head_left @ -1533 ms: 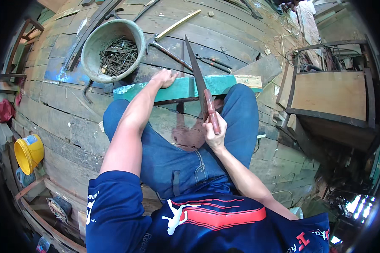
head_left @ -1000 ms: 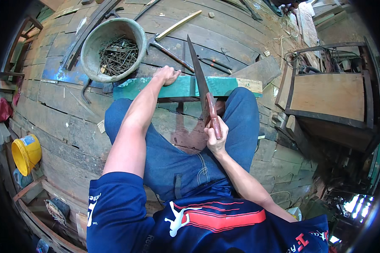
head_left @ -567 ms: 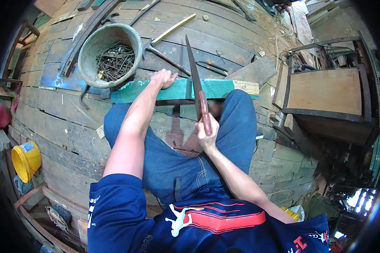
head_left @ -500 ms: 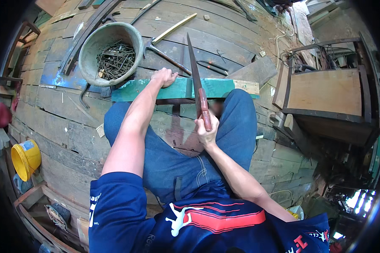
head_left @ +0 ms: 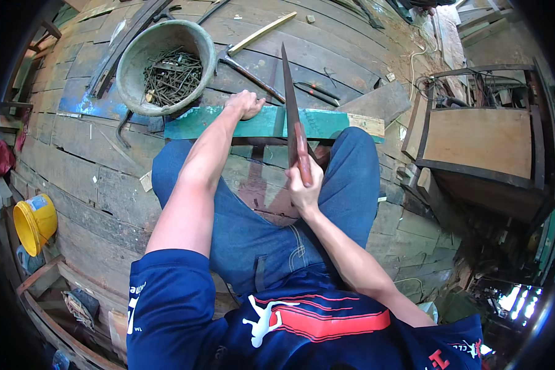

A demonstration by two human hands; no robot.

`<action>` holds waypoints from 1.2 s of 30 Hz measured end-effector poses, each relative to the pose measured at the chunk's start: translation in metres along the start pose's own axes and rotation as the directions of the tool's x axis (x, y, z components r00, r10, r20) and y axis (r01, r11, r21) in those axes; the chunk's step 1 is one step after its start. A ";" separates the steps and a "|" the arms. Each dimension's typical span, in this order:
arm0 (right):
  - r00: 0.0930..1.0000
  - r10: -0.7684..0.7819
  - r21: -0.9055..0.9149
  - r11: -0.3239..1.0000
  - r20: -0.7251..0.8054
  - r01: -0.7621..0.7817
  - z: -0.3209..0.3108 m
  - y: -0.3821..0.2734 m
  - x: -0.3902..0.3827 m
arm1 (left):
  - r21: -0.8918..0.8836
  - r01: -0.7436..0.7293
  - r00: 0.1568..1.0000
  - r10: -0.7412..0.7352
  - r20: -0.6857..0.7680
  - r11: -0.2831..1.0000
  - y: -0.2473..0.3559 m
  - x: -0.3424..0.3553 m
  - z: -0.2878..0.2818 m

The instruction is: Sawing a piece of painted wood manually with a hand saw.

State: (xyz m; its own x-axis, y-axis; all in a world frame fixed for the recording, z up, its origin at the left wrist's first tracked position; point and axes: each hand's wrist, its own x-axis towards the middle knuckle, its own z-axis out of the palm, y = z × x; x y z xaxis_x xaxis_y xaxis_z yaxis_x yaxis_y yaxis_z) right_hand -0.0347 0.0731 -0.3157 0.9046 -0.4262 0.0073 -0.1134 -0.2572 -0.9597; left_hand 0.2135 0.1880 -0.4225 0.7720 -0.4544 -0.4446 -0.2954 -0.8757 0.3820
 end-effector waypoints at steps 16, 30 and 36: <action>0.981 0.181 0.427 0.883 0.071 -0.194 -0.048 -0.032 -0.022 | -0.005 0.001 1.000 -0.001 0.003 1.000 -0.001 0.000 -0.002; 0.992 0.073 0.299 0.949 0.100 -0.100 -0.043 -0.003 -0.027 | 0.035 0.056 0.994 -0.059 0.091 0.998 0.006 -0.005 -0.011; 0.990 0.135 0.249 0.958 0.049 -0.143 -0.043 -0.013 -0.025 | 0.037 0.066 0.997 -0.067 0.037 0.997 0.003 -0.006 -0.007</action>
State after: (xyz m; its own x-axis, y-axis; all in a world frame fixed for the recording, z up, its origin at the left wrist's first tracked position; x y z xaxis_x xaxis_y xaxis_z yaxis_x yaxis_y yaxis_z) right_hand -0.0732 0.0499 -0.2915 0.9001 -0.4140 -0.1356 -0.1351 0.0306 -0.9904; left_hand 0.2121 0.1894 -0.4134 0.7688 -0.4000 -0.4989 -0.2645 -0.9092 0.3214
